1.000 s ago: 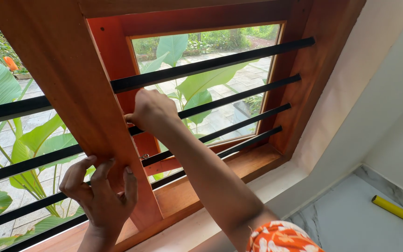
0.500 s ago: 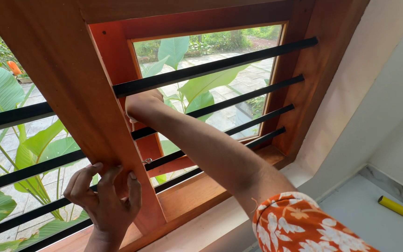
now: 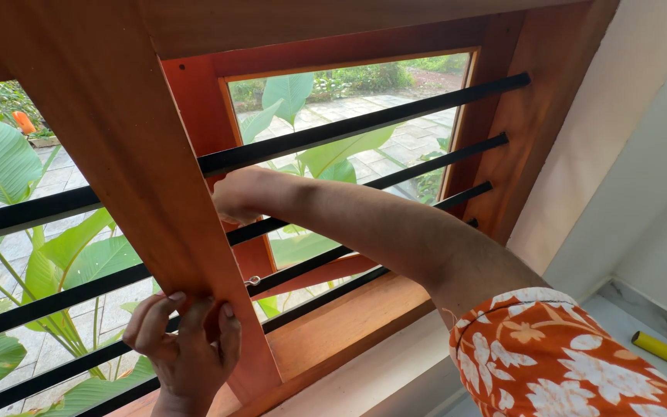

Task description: The person secures multiple small metal latches on a wooden window frame by hand. They move from one latch to the next, hooking each into place across several window panes.

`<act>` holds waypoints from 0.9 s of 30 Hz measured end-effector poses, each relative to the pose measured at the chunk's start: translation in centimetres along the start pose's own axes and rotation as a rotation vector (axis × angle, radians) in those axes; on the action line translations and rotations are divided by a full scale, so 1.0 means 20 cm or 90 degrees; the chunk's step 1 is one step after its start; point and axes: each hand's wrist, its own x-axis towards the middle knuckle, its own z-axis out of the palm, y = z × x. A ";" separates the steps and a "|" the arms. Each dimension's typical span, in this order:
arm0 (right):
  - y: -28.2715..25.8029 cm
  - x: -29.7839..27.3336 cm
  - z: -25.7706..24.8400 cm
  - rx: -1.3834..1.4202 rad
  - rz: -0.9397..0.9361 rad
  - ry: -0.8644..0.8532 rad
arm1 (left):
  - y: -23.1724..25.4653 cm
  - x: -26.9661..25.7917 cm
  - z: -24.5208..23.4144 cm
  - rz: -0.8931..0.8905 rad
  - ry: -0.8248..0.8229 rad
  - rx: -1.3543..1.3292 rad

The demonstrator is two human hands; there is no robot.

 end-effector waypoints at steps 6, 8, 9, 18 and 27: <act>-0.01 -0.05 0.00 0.037 -0.015 0.081 | -0.02 -0.08 0.06 0.002 0.017 -0.005; 0.02 -0.09 0.00 0.132 -0.017 0.096 | -0.02 -0.10 0.07 0.000 0.019 -0.003; 0.03 -0.10 0.00 0.097 -0.008 0.082 | -0.02 -0.10 0.07 0.002 0.020 -0.002; 0.01 -0.32 0.00 0.423 -0.008 0.038 | -0.01 -0.09 0.05 0.013 0.017 0.004; -0.04 -0.51 -0.11 0.589 0.052 -0.226 | 0.00 -0.08 0.02 0.014 -0.008 0.022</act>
